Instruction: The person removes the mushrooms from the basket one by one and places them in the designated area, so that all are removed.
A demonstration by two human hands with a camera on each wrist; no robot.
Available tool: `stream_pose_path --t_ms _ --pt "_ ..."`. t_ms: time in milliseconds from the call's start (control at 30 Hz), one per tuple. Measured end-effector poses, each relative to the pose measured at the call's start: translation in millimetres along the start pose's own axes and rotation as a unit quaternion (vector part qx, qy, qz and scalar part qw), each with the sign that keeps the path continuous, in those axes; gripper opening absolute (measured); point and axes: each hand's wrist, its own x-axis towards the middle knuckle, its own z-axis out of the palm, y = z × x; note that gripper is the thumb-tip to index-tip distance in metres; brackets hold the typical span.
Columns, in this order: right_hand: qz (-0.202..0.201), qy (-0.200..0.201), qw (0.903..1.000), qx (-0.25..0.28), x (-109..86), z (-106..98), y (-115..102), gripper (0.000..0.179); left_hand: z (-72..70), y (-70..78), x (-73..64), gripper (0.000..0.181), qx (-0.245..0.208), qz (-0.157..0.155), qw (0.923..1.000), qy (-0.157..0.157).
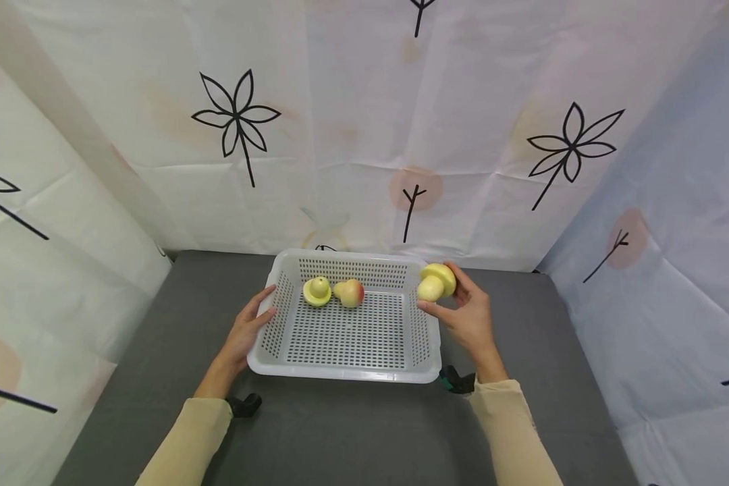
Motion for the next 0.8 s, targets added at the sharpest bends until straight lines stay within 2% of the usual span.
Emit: stream_pose_path --t_ms 200,333,533,800 --pt "0.040 0.041 0.9983 -0.009 -3.6 -18 6 0.089 -1.3 -1.6 0.3 0.054 -0.001 -0.002 1.0000 0.000" --pt "0.070 0.060 0.9957 0.013 -4.9 -29 12 0.090 -1.5 -1.7 0.4 0.054 0.001 -0.005 1.0000 0.002" --pt "0.091 0.074 0.9924 0.037 -5.7 -41 25 0.091 0.2 -0.6 0.7 0.054 0.010 -0.003 0.9999 0.004" --pt "0.147 0.085 0.9853 0.015 -4.8 -49 48 0.093 -0.5 -0.2 0.5 0.053 0.003 -0.003 1.0000 0.003"
